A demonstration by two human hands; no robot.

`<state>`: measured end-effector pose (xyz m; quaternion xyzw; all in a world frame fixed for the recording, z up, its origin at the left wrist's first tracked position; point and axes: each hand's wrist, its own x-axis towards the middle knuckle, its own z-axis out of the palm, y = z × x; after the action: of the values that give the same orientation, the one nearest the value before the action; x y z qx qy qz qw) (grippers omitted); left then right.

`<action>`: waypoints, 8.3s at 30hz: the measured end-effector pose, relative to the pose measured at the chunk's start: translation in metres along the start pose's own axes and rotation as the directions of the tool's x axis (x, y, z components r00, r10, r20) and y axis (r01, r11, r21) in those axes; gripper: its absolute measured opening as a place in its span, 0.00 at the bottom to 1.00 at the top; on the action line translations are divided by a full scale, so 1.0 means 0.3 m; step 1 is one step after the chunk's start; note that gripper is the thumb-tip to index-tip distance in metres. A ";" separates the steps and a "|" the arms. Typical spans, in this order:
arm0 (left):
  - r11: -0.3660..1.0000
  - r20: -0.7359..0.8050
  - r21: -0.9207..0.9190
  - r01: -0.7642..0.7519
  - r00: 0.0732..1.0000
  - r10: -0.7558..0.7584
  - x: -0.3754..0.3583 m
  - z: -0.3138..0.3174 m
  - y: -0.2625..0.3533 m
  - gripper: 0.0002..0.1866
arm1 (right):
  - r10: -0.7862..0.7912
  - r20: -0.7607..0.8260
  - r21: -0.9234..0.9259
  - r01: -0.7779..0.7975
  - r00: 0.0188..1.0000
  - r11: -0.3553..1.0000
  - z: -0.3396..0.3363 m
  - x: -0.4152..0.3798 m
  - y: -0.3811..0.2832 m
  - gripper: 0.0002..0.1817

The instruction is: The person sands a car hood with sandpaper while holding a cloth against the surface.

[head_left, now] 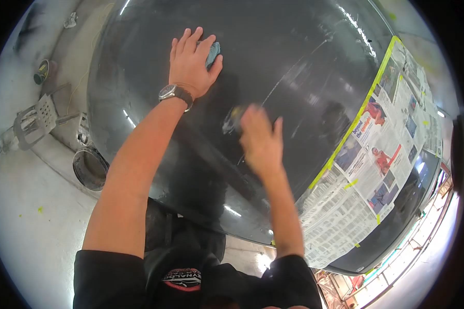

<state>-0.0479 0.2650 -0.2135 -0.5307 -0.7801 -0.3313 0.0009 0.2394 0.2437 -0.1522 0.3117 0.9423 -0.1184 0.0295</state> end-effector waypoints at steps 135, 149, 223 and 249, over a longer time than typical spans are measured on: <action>0.979 -0.054 0.141 -0.148 0.986 0.157 -0.274 -0.167 -0.240 0.24 | 0.647 -0.080 0.205 -0.623 0.758 0.755 0.135 -0.964 -0.390 0.37; 0.993 -0.049 0.100 -0.069 0.996 0.074 -0.283 -0.172 -0.207 0.24 | 0.184 0.092 0.138 -0.196 0.979 0.971 0.065 -0.667 -0.195 0.42; 0.978 0.091 0.094 0.185 0.977 -0.193 -0.064 -0.197 -0.319 0.28 | 0.317 -0.284 -0.016 -0.335 0.905 0.942 -0.196 0.629 0.747 0.35; 0.985 0.057 0.158 0.073 0.995 -0.083 -0.053 -0.179 -0.344 0.27 | 0.624 -0.588 0.052 -0.746 0.515 0.664 -0.069 0.101 0.807 0.38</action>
<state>-0.1453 0.2017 -0.2305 -0.5084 -0.8234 -0.2521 0.0045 0.3592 0.4545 -0.1857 0.6744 0.7116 0.0984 -0.1706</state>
